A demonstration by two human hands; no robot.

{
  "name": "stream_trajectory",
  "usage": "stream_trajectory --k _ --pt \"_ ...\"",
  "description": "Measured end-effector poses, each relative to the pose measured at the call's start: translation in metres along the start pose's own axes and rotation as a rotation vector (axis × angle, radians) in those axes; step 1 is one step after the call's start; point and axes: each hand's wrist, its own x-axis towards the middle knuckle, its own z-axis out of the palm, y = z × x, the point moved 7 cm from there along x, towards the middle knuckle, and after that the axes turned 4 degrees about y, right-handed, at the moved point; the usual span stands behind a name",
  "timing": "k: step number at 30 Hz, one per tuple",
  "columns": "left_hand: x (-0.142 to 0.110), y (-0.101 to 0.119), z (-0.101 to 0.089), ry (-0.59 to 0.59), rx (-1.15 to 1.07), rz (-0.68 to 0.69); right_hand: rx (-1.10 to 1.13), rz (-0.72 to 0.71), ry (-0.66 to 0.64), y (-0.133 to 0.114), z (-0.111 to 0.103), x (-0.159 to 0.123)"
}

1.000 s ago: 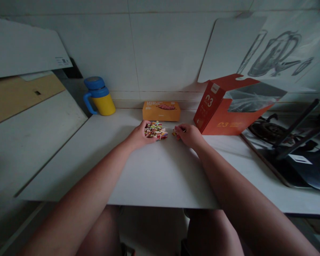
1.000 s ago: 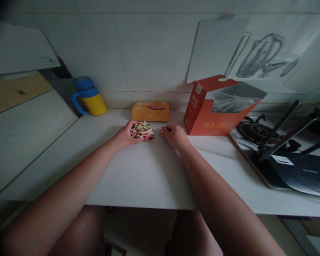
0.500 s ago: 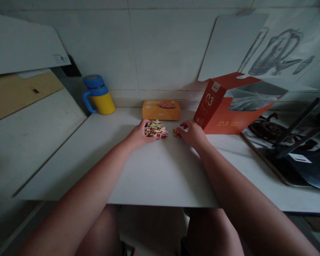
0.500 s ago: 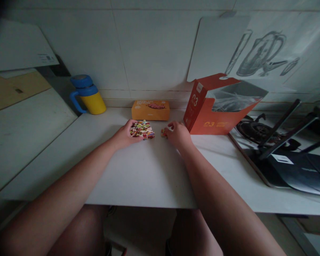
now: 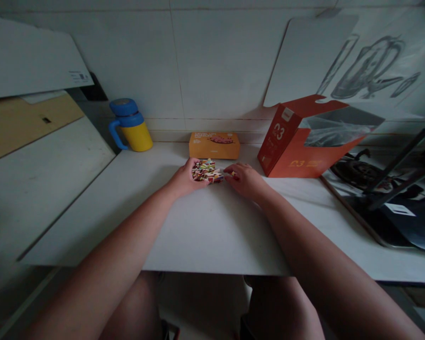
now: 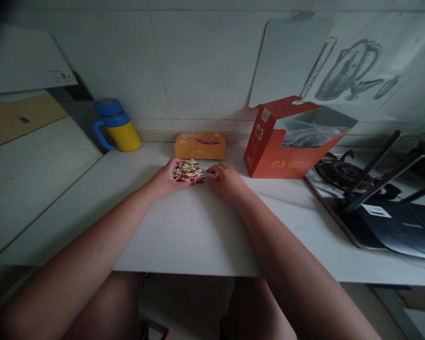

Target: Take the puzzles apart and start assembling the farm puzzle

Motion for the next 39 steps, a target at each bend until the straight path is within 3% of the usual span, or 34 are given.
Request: stream_trajectory --k 3,8,10,16,21,26,31,39 --pt "0.001 -0.001 -0.001 0.013 -0.005 -0.010 -0.089 0.013 -0.060 0.009 0.005 -0.001" --pt "0.001 -0.004 0.000 0.008 -0.013 -0.026 -0.216 0.206 -0.018 0.033 -0.003 -0.003" --pt "0.001 -0.005 0.000 0.008 -0.026 -0.031 -0.175 0.189 0.011 0.029 -0.006 -0.003" --pt "0.003 -0.008 0.004 0.026 -0.068 0.006 0.044 -0.058 -0.018 -0.011 0.001 -0.002" --pt "0.004 -0.011 0.001 0.043 -0.019 -0.004 0.051 0.032 -0.007 -0.010 0.001 -0.001" --pt "0.008 -0.023 -0.013 0.126 0.023 -0.058 -0.053 0.116 -0.001 0.003 -0.001 0.001" --pt "0.012 -0.040 -0.018 0.185 -0.064 -0.099 -0.102 0.135 0.027 0.013 0.003 0.001" --pt "0.012 -0.037 -0.017 0.206 -0.180 -0.097 -0.212 0.211 -0.045 0.030 0.005 -0.005"
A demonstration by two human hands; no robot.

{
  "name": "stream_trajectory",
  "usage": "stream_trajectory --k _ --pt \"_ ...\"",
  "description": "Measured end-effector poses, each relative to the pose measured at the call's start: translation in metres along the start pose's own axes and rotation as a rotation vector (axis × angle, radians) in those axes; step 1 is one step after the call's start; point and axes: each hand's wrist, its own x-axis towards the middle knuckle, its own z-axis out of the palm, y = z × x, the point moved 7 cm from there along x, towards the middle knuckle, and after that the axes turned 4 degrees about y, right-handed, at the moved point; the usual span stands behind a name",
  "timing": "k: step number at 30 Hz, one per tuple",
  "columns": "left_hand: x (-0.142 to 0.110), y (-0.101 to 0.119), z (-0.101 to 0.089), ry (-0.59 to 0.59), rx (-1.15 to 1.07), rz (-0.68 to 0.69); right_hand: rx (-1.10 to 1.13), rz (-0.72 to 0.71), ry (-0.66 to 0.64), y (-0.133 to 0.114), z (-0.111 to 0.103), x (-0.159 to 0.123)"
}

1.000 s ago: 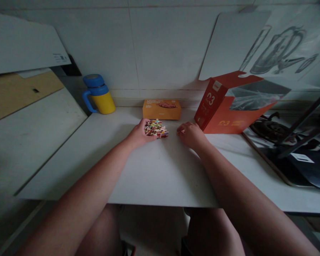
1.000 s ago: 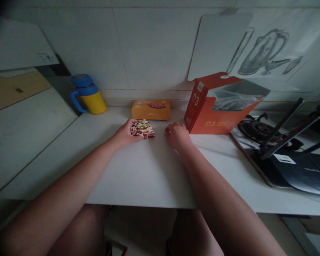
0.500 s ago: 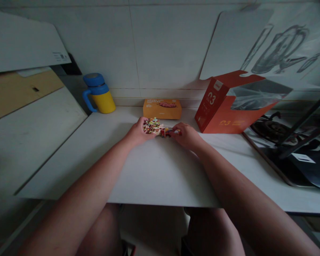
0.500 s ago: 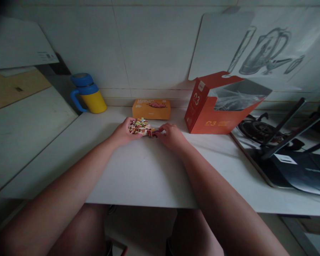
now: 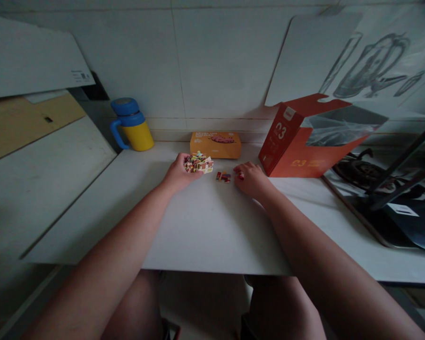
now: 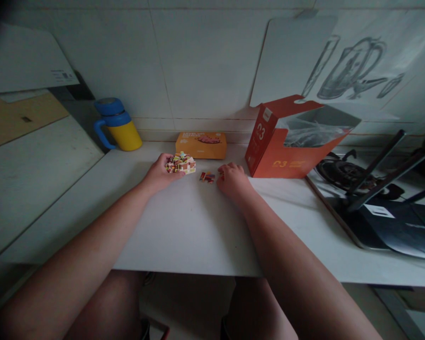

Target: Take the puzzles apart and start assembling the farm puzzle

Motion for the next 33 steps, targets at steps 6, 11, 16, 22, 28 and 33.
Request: stream_trajectory --k 6,11,16,22,28,33 --pt "0.001 -0.003 0.001 -0.001 -0.110 -0.018 -0.039 0.030 -0.014 0.006 -0.003 -0.001" --pt "-0.001 0.000 0.006 -0.032 -0.180 -0.026 0.188 -0.083 0.074 -0.013 -0.013 -0.001" --pt "-0.010 0.011 0.017 -0.120 -0.317 -0.060 0.495 -0.310 0.199 -0.045 -0.028 -0.012" --pt "-0.021 0.022 0.033 -0.250 -0.404 -0.070 0.567 -0.436 0.164 -0.063 -0.034 -0.019" --pt "-0.030 0.027 0.041 -0.353 -0.427 -0.171 0.602 -0.310 0.115 -0.057 -0.031 -0.014" --pt "-0.034 0.035 0.039 -0.406 -0.415 -0.156 0.608 -0.157 0.081 -0.050 -0.027 -0.012"
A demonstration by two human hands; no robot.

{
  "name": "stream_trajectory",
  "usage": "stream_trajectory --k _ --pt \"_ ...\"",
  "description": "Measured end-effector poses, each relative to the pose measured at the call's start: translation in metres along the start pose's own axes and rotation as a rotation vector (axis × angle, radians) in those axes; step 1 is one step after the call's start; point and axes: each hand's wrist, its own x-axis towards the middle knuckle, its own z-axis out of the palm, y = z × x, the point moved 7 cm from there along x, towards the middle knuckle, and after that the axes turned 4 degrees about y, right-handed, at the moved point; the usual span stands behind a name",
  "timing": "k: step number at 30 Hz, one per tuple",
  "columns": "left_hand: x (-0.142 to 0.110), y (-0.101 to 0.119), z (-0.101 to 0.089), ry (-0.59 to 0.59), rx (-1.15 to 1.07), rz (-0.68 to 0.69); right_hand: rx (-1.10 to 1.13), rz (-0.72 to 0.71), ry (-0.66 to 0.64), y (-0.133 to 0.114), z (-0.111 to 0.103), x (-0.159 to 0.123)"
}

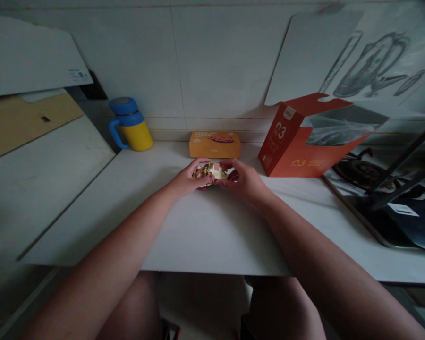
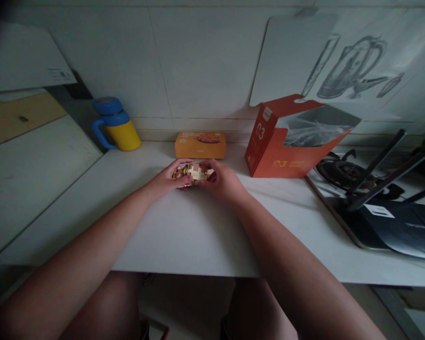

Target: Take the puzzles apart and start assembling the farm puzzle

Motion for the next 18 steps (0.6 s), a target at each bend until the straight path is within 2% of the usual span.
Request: stream_trajectory --k 4,18 --pt "0.001 -0.005 0.004 -0.059 -0.033 -0.029 0.031 0.073 0.033 0.006 0.000 0.000" --pt "0.004 -0.010 0.000 -0.019 -0.047 -0.041 0.171 0.195 0.045 0.022 0.006 0.000"
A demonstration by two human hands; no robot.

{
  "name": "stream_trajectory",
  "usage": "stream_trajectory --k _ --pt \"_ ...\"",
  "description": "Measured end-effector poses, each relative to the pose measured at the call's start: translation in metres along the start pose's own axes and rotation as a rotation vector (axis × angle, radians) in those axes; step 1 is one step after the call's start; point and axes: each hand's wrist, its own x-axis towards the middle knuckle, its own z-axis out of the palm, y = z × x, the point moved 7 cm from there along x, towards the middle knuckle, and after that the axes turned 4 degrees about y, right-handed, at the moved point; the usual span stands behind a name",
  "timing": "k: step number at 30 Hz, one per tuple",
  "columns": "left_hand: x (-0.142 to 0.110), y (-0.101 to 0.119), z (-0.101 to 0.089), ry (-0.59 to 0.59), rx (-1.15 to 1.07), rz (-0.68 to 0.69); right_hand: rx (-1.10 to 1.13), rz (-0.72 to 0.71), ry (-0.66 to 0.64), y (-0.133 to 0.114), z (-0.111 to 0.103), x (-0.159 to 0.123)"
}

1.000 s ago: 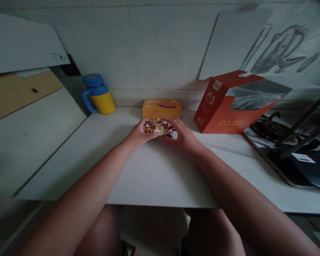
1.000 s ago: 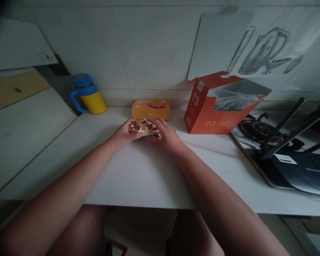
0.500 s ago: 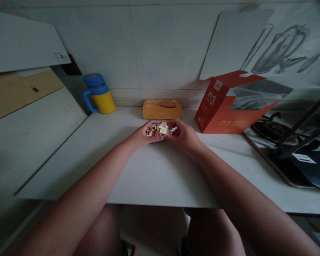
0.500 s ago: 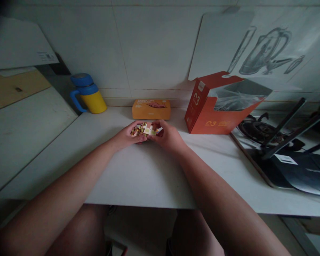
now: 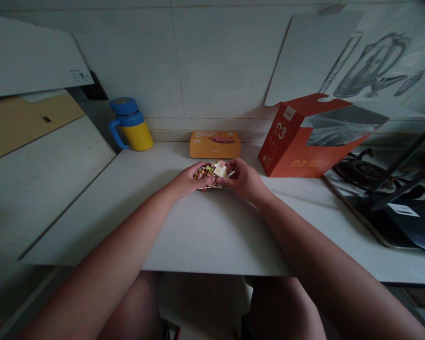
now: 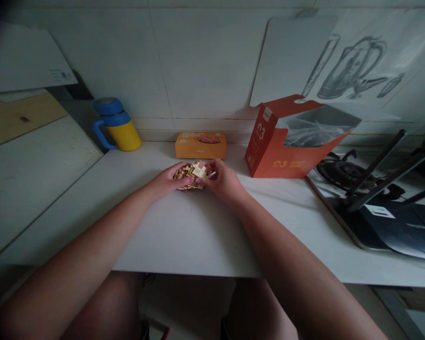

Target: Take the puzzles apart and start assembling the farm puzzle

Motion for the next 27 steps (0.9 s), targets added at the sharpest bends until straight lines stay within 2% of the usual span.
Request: stream_trajectory --k 11,27 --pt "-0.001 0.005 0.003 -0.025 -0.009 0.019 -0.035 0.021 0.028 0.016 0.000 0.005" --pt "0.000 0.002 0.002 -0.017 -0.030 -0.038 -0.054 0.008 0.048 0.011 -0.003 0.003"
